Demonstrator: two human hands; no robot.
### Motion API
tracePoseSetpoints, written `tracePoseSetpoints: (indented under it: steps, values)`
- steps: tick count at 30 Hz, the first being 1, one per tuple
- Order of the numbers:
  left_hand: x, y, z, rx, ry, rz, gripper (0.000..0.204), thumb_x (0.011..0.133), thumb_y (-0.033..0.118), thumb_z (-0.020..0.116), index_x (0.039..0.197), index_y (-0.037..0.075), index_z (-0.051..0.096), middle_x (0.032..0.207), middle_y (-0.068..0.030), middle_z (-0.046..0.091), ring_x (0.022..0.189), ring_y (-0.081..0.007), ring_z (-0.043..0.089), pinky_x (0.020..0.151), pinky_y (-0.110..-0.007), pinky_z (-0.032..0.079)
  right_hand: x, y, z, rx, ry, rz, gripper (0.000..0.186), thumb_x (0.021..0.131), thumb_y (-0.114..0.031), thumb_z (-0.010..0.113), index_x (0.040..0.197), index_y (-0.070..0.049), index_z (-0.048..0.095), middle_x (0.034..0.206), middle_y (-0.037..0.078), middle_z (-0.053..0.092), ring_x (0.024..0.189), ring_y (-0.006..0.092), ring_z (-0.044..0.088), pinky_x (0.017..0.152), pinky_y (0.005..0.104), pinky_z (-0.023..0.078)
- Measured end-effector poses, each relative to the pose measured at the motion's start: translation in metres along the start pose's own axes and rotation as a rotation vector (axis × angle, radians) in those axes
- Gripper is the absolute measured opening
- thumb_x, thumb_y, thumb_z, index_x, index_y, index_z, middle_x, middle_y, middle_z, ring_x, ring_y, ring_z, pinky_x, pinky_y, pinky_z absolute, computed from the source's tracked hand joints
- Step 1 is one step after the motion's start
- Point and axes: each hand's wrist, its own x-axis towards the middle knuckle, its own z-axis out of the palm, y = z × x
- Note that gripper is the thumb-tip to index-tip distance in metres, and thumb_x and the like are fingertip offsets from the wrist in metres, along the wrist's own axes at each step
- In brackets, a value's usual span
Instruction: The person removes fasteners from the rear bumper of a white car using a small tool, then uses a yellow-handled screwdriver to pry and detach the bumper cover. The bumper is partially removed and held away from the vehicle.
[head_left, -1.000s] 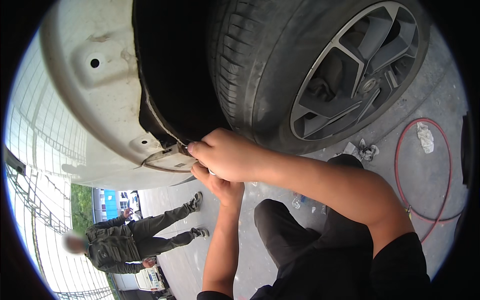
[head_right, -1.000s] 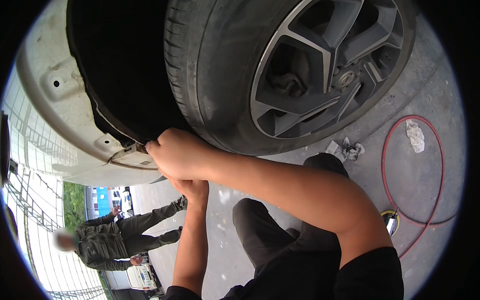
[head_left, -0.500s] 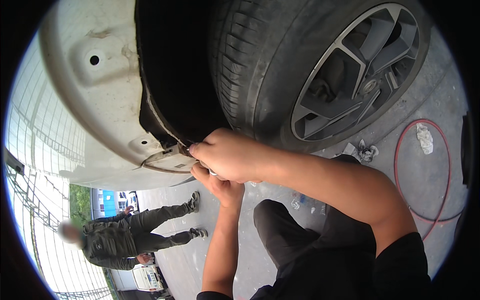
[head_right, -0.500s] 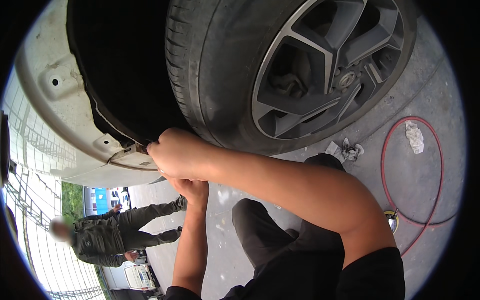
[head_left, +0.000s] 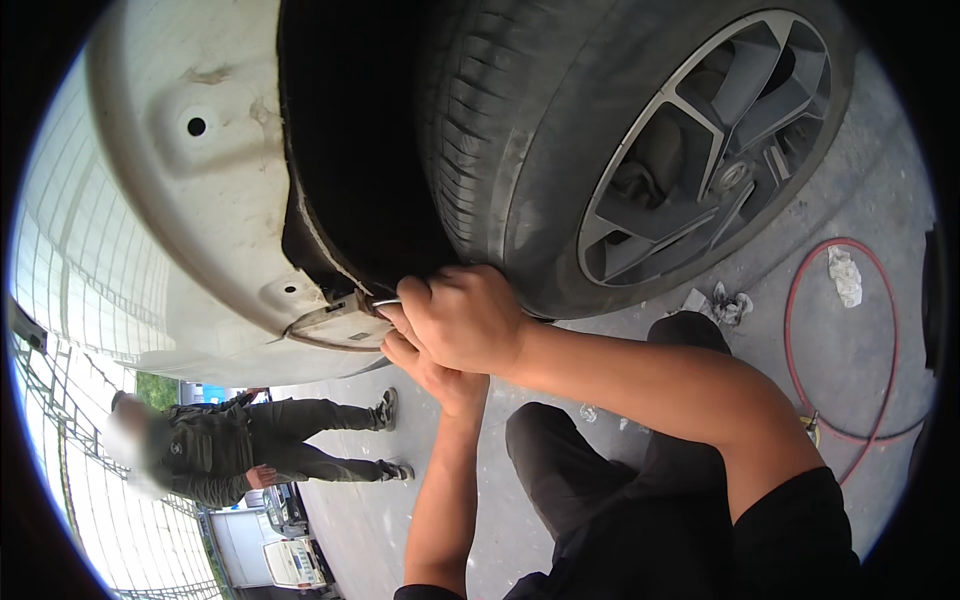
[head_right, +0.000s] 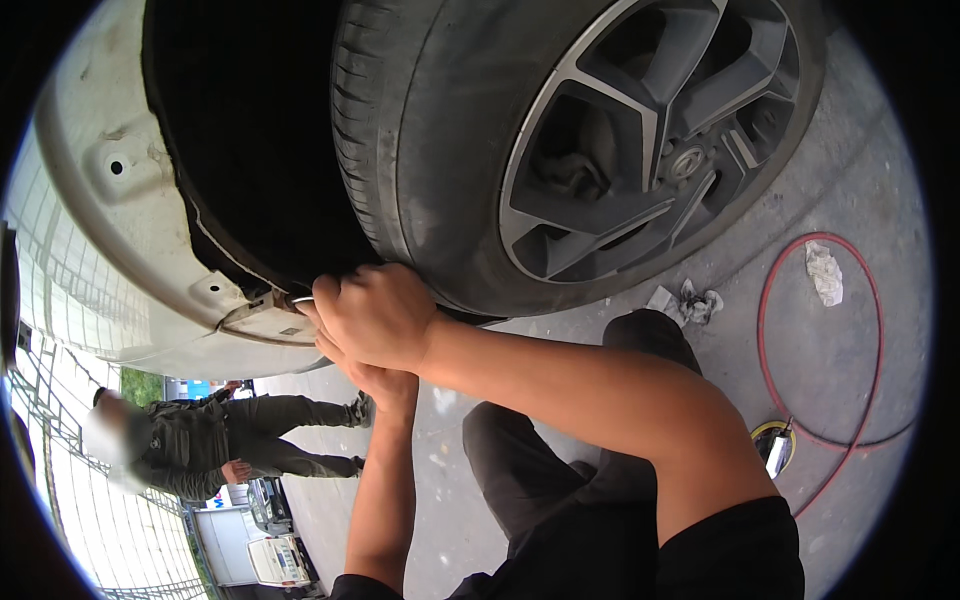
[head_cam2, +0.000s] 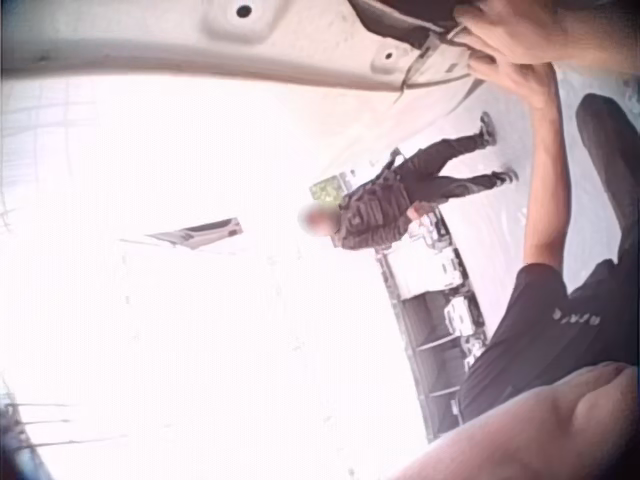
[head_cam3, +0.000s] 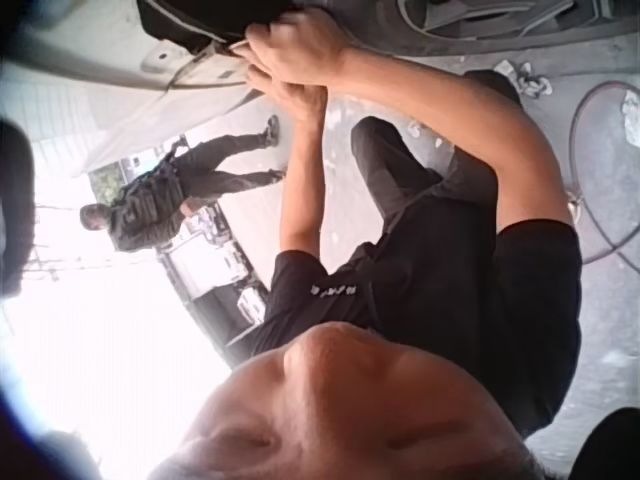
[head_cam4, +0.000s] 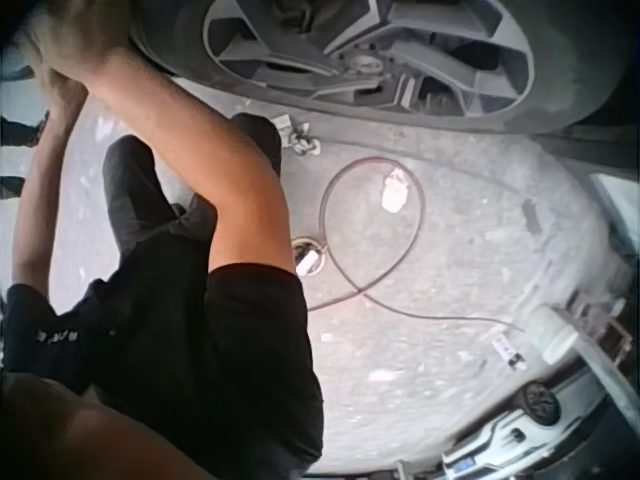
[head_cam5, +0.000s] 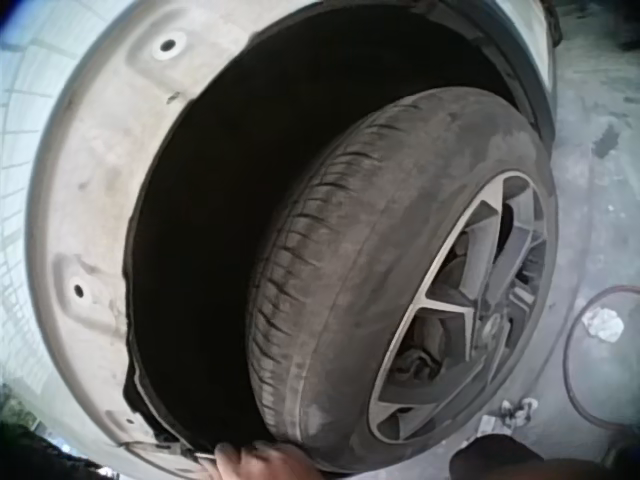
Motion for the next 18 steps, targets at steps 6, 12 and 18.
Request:
tracePoseSetpoints:
  steps: [6, 12, 18]
  values:
    - [-0.004, 0.0, -0.002, -0.09, -0.108, -0.093, 0.045, 0.084, 0.012, 0.063, 0.123, -0.003, 0.048, 0.117, -0.0174, 0.05, 0.098, -0.0332, 0.046, 0.083, -0.038, 0.038, -0.002, 0.006, -0.006, 0.071, -0.012, 0.083, 0.027, 0.083, -0.022, 0.063, 0.065, -0.005, 0.052, 0.049, 0.011, 0.05, 0.044, 0.0265, 0.055, 0.038, 0.0365, 0.042]
    - [-0.001, -0.002, 0.007, -0.197, 0.038, -0.125, 0.027, 0.071, 0.008, 0.073, 0.094, 0.002, 0.059, 0.085, -0.0073, 0.05, 0.08, -0.027, 0.041, 0.073, -0.038, 0.032, 0.016, -0.001, -0.024, 0.489, -0.293, 0.451, 0.046, 0.095, -0.03, 0.048, 0.064, 0.002, 0.058, 0.057, 0.018, 0.058, 0.052, 0.0332, 0.058, 0.053, 0.0429, 0.044]
    - [-0.002, -0.007, 0.008, -0.232, 0.035, -0.137, 0.027, 0.07, 0.007, 0.073, 0.093, 0.005, 0.059, 0.086, -0.0063, 0.051, 0.081, -0.028, 0.041, 0.073, -0.039, 0.032, 0.029, -0.005, -0.031, 0.631, -0.474, 0.631, 0.047, 0.096, -0.032, 0.048, 0.066, 0.004, 0.058, 0.059, 0.02, 0.059, 0.053, 0.0295, 0.059, 0.055, 0.0404, 0.045]
